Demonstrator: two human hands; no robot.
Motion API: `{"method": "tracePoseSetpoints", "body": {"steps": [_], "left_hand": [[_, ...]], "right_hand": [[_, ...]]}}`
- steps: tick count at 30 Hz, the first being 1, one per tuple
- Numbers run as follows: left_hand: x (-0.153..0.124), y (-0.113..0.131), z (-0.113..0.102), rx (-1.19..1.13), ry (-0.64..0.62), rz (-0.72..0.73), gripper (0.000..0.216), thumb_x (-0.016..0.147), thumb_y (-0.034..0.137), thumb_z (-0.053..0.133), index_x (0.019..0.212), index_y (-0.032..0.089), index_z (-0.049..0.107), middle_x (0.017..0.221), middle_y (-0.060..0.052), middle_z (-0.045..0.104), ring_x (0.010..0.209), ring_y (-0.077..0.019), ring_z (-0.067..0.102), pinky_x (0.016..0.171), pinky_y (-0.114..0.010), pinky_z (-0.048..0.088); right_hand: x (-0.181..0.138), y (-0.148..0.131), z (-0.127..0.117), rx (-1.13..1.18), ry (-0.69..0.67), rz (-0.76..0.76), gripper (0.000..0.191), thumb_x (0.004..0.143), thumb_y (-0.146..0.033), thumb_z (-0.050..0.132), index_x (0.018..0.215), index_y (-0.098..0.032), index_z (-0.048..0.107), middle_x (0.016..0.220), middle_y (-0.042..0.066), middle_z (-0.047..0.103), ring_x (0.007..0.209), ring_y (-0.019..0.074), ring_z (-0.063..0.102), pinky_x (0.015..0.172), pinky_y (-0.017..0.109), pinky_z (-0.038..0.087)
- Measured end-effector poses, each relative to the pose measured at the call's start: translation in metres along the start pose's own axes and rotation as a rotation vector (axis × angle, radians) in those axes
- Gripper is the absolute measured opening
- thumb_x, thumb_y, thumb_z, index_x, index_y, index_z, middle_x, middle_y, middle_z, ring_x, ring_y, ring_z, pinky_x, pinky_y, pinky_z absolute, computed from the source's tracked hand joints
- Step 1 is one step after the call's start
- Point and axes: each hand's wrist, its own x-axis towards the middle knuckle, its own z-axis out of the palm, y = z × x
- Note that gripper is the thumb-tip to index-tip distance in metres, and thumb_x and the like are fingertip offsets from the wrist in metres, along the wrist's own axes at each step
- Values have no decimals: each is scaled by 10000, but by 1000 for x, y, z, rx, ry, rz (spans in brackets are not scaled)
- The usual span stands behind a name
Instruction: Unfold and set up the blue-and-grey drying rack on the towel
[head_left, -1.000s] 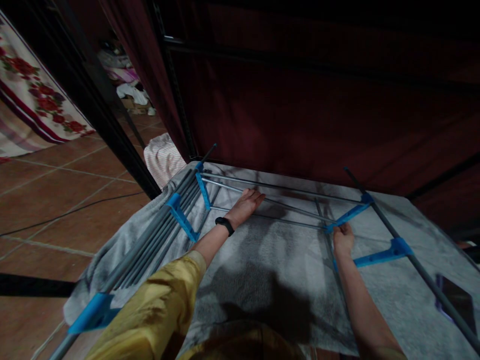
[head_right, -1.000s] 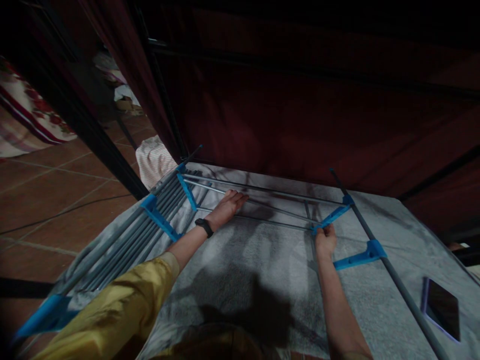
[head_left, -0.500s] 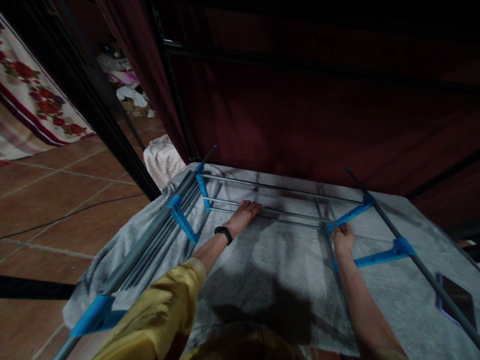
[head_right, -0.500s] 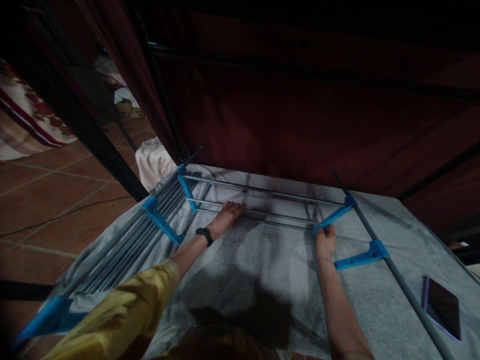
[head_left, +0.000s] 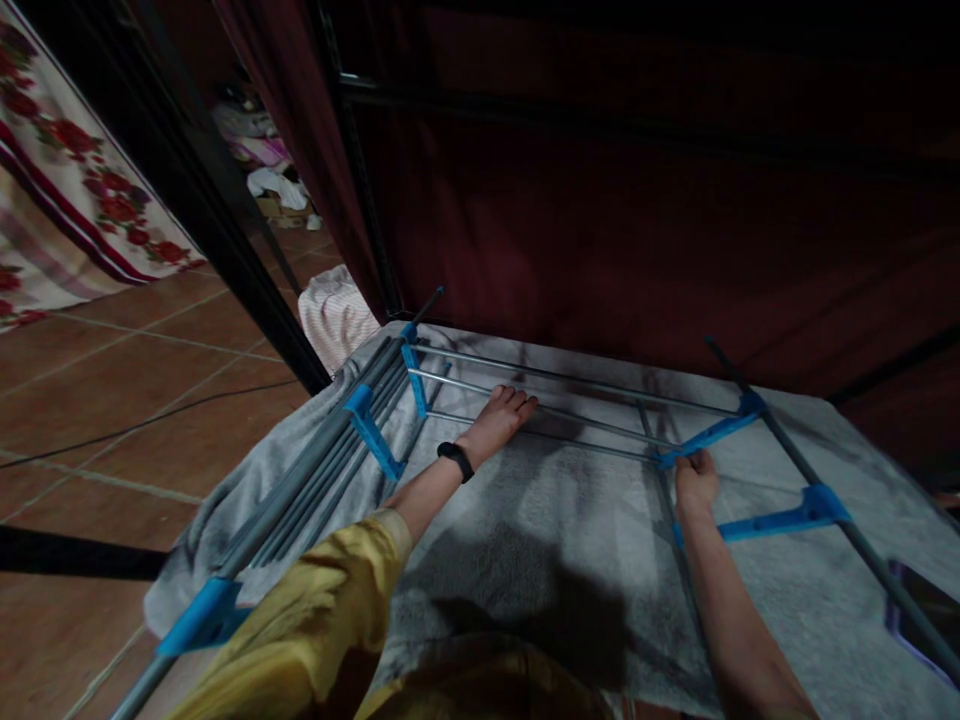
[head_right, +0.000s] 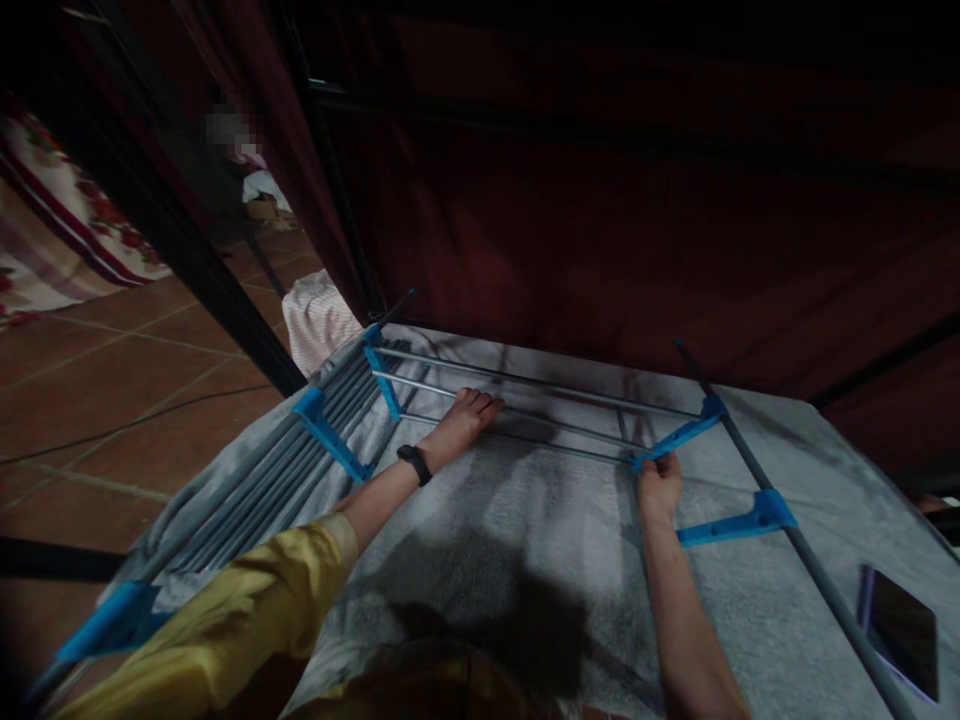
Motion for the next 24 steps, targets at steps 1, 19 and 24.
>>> {"method": "tracePoseSetpoints", "body": {"steps": [1,19,24], "left_hand": [[1,1,-2,0,3,1,415,1031,135,358,1406,153,533,1185,-135,627,1098,-260,535,1004,-425,387],[14,3,-8,45,17,0,426,1028,136,351,1403,135,554,1191,-152,641,1094,-274,541,993,-440,391],[14,-1,-4,21,18,-9,435,1031,127,339,1411,144,551,1202,-145,641,1094,-265,541,997,-432,392]], "right_hand": [[0,0,0,2,1,3,268,641,-393,565,836,-209,574,730,-23,569,696,156,501,696,318,390],[-5,-13,-1,-19,30,37,260,630,-378,600,827,-209,611,702,-20,587,712,175,525,740,349,420],[-13,-30,-2,-1,23,47,281,634,-392,615,839,-200,614,711,-14,594,730,185,537,736,347,429]]}}
